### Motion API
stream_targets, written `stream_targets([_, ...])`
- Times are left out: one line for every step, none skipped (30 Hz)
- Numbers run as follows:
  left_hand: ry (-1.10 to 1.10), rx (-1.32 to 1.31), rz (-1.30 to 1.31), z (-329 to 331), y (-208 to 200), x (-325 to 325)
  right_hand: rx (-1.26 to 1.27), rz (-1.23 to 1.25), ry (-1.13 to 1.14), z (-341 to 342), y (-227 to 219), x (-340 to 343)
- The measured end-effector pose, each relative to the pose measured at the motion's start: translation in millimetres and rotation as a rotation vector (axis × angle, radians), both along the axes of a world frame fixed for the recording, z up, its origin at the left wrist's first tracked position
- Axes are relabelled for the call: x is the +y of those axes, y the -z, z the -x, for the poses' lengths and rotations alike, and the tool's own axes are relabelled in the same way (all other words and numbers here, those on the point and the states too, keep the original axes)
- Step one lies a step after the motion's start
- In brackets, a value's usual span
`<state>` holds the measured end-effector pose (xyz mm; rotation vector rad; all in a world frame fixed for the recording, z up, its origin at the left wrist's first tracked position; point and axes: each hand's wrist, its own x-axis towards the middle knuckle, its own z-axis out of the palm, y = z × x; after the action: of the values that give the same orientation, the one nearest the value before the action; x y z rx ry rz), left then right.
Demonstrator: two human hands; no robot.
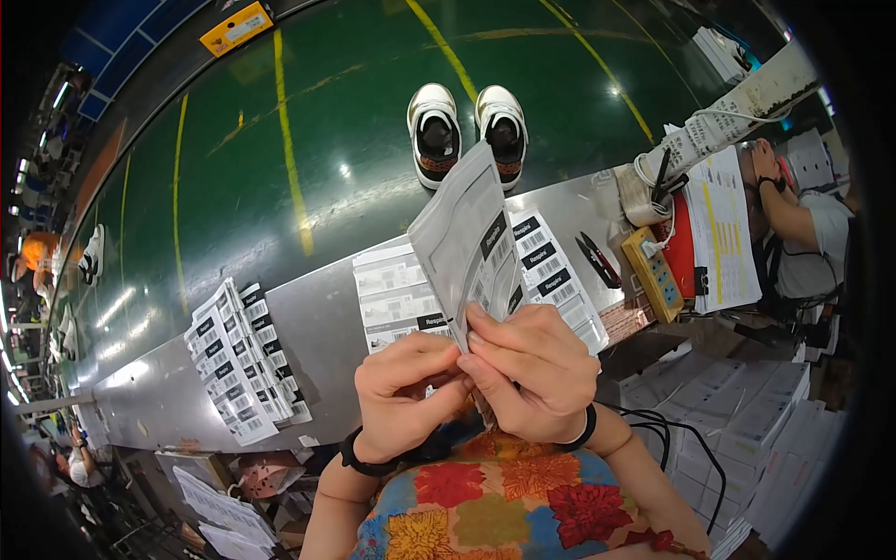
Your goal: Inspecting pairs of shoes on a conveyor belt, trimming loose threads with a tool, and organizing product labels.
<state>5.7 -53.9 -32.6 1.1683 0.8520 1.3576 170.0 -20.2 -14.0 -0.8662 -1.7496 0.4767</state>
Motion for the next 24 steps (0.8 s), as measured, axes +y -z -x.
stream_targets([0.001,0.032,-0.003,0,0,0,0.005,-0.011,-0.004,0,-1,0])
stream_targets([0.005,0.043,-0.013,1,0,1,0.011,0.002,-0.001,-1,-1,-1])
stream_targets([0.004,0.035,-0.01,1,0,1,0.017,0.012,0.002,-1,-2,-1])
stream_targets([0.008,0.054,-0.025,2,0,2,0.017,0.013,0.001,-1,-2,-2])
stream_targets([0.011,0.065,-0.024,2,0,2,0.025,0.016,-0.002,-1,-2,-2])
stream_targets([0.014,0.077,-0.024,2,0,2,0.034,0.029,0.001,-1,-2,-2])
stream_targets([0.013,0.077,-0.024,3,0,3,0.032,0.02,-0.005,-2,-1,-3])
stream_targets([0.018,0.075,-0.015,3,0,2,0.034,0.026,-0.004,-2,-1,-3])
stream_targets([0.023,0.074,-0.006,4,0,2,0.036,0.033,-0.003,-3,0,-3])
stream_targets([0.022,0.074,-0.006,4,0,2,0.035,0.033,-0.003,-4,0,-3])
stream_targets([0.041,0.082,-0.001,4,-1,2,0.038,0.045,-0.006,-5,1,-2])
stream_targets([0.041,0.069,0.017,5,-2,3,0.041,0.057,-0.009,-7,0,-2])
stream_targets([0.06,0.091,0.003,5,-4,2,0.041,0.057,-0.009,-8,0,0])
stream_targets([0.048,0.049,0.092,6,-6,3,0.025,0.075,-0.011,-10,-2,3])
stream_targets([0.035,0.006,0.179,7,-9,5,0.026,0.066,-0.006,-11,-4,5])
stream_targets([0.033,0.006,0.178,8,-13,6,0.01,0.091,-0.017,-13,-8,8])
stream_targets([0.051,0.125,0.152,11,-17,10,-0.129,-0.02,0.031,-17,-13,12])
stream_targets([0.069,0.243,0.128,14,-21,13,-0.262,-0.139,0.084,-20,-19,15])
stream_targets([0.109,0.382,0.042,19,-26,17,-0.284,-0.108,0.057,-22,-25,17])
stream_targets([0.118,0.383,0.043,22,-30,20,-0.29,-0.095,0.055,-26,-31,21])
stream_targets([0.154,0.517,-0.029,25,-33,21,-0.515,-0.121,-0.015,-33,-37,28])
stream_targets([0.166,0.636,-0.108,27,-36,23,-0.779,-0.117,-0.094,-38,-42,34])
stream_targets([0.206,0.678,-0.114,28,-37,25,-0.739,-0.159,-0.084,-41,-47,39])
stream_targets([0.21,0.703,-0.111,29,-37,27,-0.848,-0.203,-0.124,-44,-51,44])
